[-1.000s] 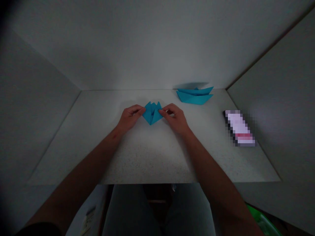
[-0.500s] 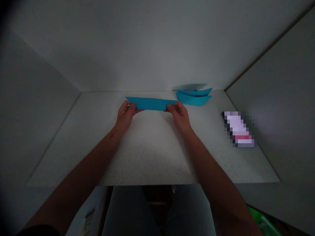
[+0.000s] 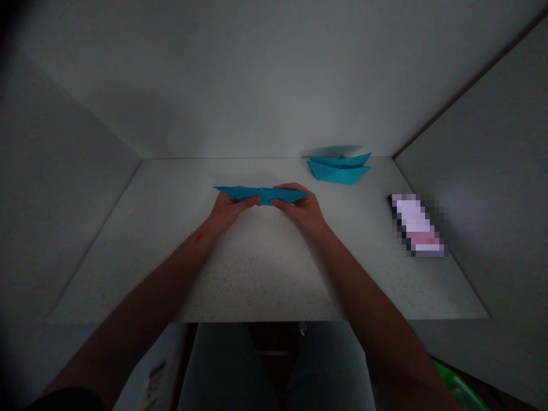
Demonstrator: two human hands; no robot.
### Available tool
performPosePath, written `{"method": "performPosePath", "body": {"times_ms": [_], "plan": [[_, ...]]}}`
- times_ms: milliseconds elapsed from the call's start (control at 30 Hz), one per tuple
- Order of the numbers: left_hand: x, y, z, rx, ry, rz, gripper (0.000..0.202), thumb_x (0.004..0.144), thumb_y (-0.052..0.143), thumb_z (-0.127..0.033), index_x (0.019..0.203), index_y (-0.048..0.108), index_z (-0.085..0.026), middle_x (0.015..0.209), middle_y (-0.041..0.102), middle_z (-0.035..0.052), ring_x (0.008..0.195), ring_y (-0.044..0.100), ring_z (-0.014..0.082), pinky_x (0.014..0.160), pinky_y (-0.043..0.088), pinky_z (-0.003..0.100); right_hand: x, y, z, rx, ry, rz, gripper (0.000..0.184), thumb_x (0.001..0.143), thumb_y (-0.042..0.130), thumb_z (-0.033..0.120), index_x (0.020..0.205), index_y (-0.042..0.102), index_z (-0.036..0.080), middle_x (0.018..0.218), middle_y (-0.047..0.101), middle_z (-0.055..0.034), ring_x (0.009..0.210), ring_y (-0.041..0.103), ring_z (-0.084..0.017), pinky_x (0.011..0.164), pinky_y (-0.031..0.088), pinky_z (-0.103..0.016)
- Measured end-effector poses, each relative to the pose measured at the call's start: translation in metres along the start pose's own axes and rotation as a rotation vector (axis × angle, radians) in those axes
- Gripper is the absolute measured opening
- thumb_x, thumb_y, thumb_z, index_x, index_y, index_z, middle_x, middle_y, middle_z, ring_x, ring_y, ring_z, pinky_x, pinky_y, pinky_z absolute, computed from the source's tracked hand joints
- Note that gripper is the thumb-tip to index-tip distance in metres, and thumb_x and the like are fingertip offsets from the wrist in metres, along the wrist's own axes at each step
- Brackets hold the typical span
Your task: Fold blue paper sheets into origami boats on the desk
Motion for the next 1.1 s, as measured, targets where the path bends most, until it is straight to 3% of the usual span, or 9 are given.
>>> {"method": "performPosePath", "body": {"times_ms": [167,300,400,567,667,767,867,933,1100], "plan": [[0.003,-0.002,0.001,-0.026,-0.023,-0.046,0.055,0.080,0.091,-0.072,0.082,0.079,-0.019,0.082,0.082,0.0076,0.079,0.080,0.0247,0.080,0.067,0.039,0.000,-0.004,0.004,-0.136,0.009,-0.004,0.054,0.082,0.088,0.075,0.073,0.075,0.024,0.072,0.070,-0.0018,0.071,0.065,-0.020,0.071,0.055,-0.036],[0.011,-0.011,0.005,-0.130,0.006,-0.170,0.063,0.083,0.083,-0.082,0.086,0.071,-0.019,0.080,0.076,0.0051,0.070,0.076,0.0210,0.063,0.065,0.033,0.001,-0.007,0.000,-0.176,0.058,-0.038,0.080,0.095,0.054,0.096,0.071,0.078,0.024,0.076,0.076,-0.0076,0.084,0.076,-0.026,0.094,0.060,-0.044],[0.015,-0.016,0.007,-0.179,0.040,-0.222,0.060,0.088,0.081,-0.079,0.087,0.069,-0.020,0.084,0.072,0.0051,0.069,0.073,0.0184,0.055,0.063,0.030,-0.001,-0.007,-0.002,-0.189,0.082,-0.031,0.087,0.098,0.040,0.097,0.069,0.077,0.025,0.078,0.077,-0.0087,0.093,0.079,-0.029,0.107,0.058,-0.046],[0.018,-0.025,0.005,-0.163,0.058,-0.238,0.049,0.092,0.081,-0.069,0.105,0.079,-0.022,0.103,0.076,0.0088,0.071,0.069,0.0161,0.046,0.056,0.025,-0.004,-0.008,0.003,-0.298,0.031,0.075,0.083,0.101,0.041,0.095,0.073,0.077,0.025,0.088,0.081,-0.0080,0.092,0.077,-0.028,0.103,0.059,-0.044],[0.018,-0.031,0.005,-0.156,0.046,-0.246,0.057,0.094,0.076,-0.077,0.108,0.081,-0.022,0.105,0.078,0.0102,0.067,0.066,0.0143,0.044,0.053,0.023,-0.003,-0.009,0.003,-0.335,0.002,0.096,0.083,0.102,0.040,0.094,0.074,0.075,0.024,0.086,0.080,-0.0078,0.088,0.075,-0.027,0.097,0.060,-0.043],[0.019,-0.033,0.006,-0.152,0.066,-0.250,0.064,0.094,0.072,-0.083,0.108,0.081,-0.021,0.110,0.079,0.0124,0.074,0.071,0.0171,0.047,0.055,0.025,-0.001,-0.010,0.002,-0.303,-0.046,0.070,0.068,0.105,0.050,0.085,0.095,0.080,0.025,0.084,0.076,-0.0048,0.082,0.073,-0.023,0.089,0.061,-0.039],[0.019,-0.033,0.006,-0.152,0.079,-0.232,0.063,0.096,0.069,-0.082,0.112,0.080,-0.022,0.109,0.078,0.0121,0.077,0.074,0.0191,0.052,0.059,0.028,0.000,-0.013,0.000,-0.219,-0.077,0.020,0.049,0.101,0.071,0.072,0.127,0.076,0.030,0.099,0.075,-0.0012,0.065,0.067,-0.015,0.068,0.061,-0.033],[0.019,-0.032,0.006,-0.162,0.067,-0.216,0.061,0.098,0.068,-0.080,0.112,0.080,-0.022,0.104,0.077,0.0108,0.071,0.072,0.0173,0.053,0.059,0.029,0.001,-0.016,0.000,-0.202,-0.088,0.007,0.045,0.097,0.079,0.065,0.126,0.075,0.030,0.106,0.075,-0.0010,0.058,0.061,-0.012,0.055,0.056,-0.030],[0.020,-0.033,0.006,-0.194,0.034,-0.220,0.060,0.097,0.067,-0.079,0.106,0.079,-0.022,0.108,0.080,0.0123,0.066,0.068,0.0161,0.052,0.057,0.028,0.002,-0.025,0.002,-0.234,-0.109,0.079,0.040,0.089,0.087,0.058,0.112,0.080,0.026,0.109,0.081,-0.0045,0.077,0.074,-0.018,0.073,0.067,-0.035]]}}
Point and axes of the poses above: each hand's wrist, its own x-axis towards the middle knuckle, its own y-axis out of the palm, z = x × y, the point moved 1 cm from there along x, towards the middle knuckle
